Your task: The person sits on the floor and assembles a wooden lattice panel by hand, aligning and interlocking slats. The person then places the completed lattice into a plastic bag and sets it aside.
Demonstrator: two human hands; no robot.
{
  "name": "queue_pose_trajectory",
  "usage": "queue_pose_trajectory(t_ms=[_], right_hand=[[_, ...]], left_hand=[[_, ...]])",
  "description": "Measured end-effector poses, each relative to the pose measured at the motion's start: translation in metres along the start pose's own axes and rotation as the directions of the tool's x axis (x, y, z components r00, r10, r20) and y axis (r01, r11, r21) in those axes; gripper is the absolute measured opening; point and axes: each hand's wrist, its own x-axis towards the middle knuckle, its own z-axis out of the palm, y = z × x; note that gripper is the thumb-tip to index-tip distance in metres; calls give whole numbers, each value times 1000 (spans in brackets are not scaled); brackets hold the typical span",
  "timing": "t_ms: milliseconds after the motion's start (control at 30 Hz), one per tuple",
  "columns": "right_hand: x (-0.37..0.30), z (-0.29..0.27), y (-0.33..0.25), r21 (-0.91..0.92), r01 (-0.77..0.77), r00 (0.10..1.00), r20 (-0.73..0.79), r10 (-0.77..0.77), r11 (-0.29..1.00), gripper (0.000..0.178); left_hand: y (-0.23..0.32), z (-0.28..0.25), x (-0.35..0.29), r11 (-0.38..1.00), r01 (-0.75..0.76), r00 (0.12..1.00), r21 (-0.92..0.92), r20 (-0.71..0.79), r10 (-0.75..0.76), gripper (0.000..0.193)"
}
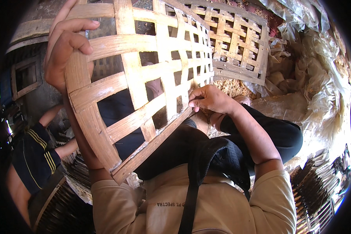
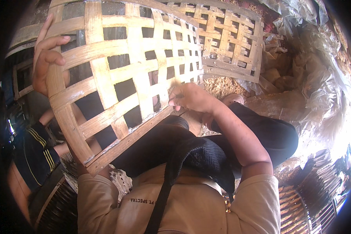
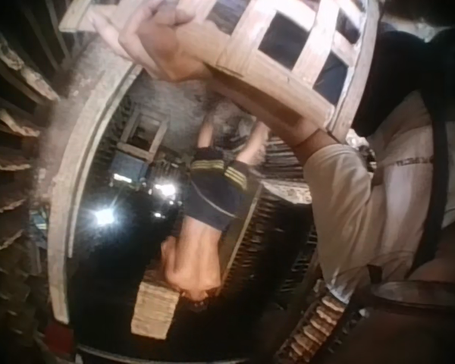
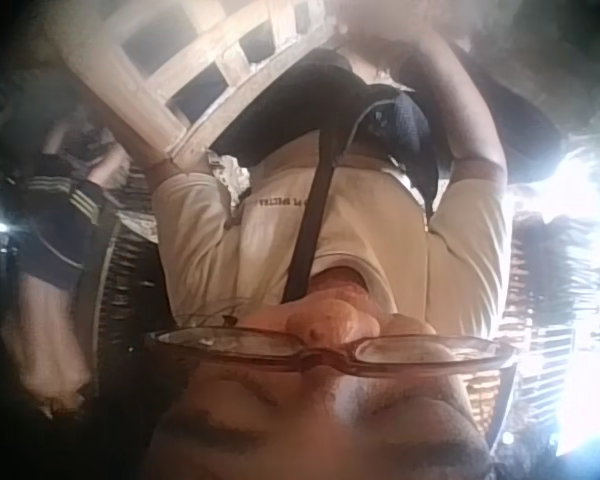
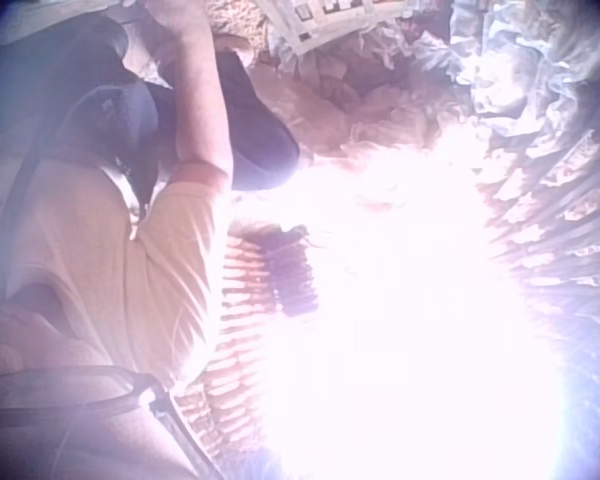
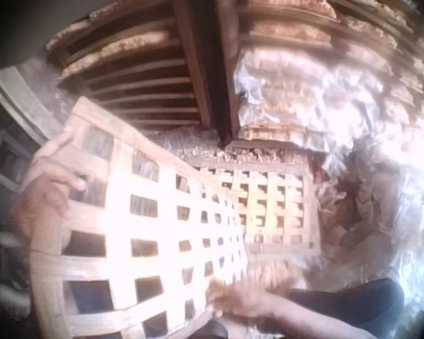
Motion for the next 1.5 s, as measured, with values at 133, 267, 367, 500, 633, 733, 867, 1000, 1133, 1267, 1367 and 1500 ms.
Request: queue_pose_trajectory(t_ms=[133,267,367,500,633,733,867,1000,1133,1267,1367,1500], right_hand=[[4,0,4,101,-16,1000,18,14,995,14],[5,1,9,119,2,1000,11,-4,993,11],[5,-2,17,-77,130,990,-53,-134,989,15],[0,5,8,-404,79,959,-218,-179,912,14],[-10,6,-10,-452,-5,968,-227,-110,892,14],[-15,5,0,-503,33,977,-165,-133,864,16],[-19,17,-6,-510,179,930,-192,-314,842,13],[-22,20,-20,-516,191,912,-222,-345,835,10],[-23,22,-21,-489,285,897,-168,-409,825,8],[-19,30,-21,-342,314,905,-175,-389,885,8],[-17,36,-23,-155,284,935,-173,-309,946,14],[-19,43,-34,360,136,991,-47,-128,923,18]], left_hand=[[1,4,5,991,-78,995,-105,-63,72,19],[-7,-2,3,984,-107,994,-144,1,108,17],[-3,3,2,991,-71,997,-111,-31,68,15],[-5,6,2,980,-132,986,-146,-116,115,16],[9,17,2,994,-16,974,-111,-227,-9,19],[11,21,5,991,-4,965,-134,-261,-32,20],[21,34,5,977,174,900,-126,-383,-210,29],[25,30,3,961,253,884,-114,-377,-278,31],[28,33,5,957,254,858,-140,-425,-290,29],[21,46,2,969,187,839,-164,-487,-244,29],[22,50,3,968,172,834,-181,-497,-241,29],[17,49,1,975,130,853,-182,-481,-203,30]])
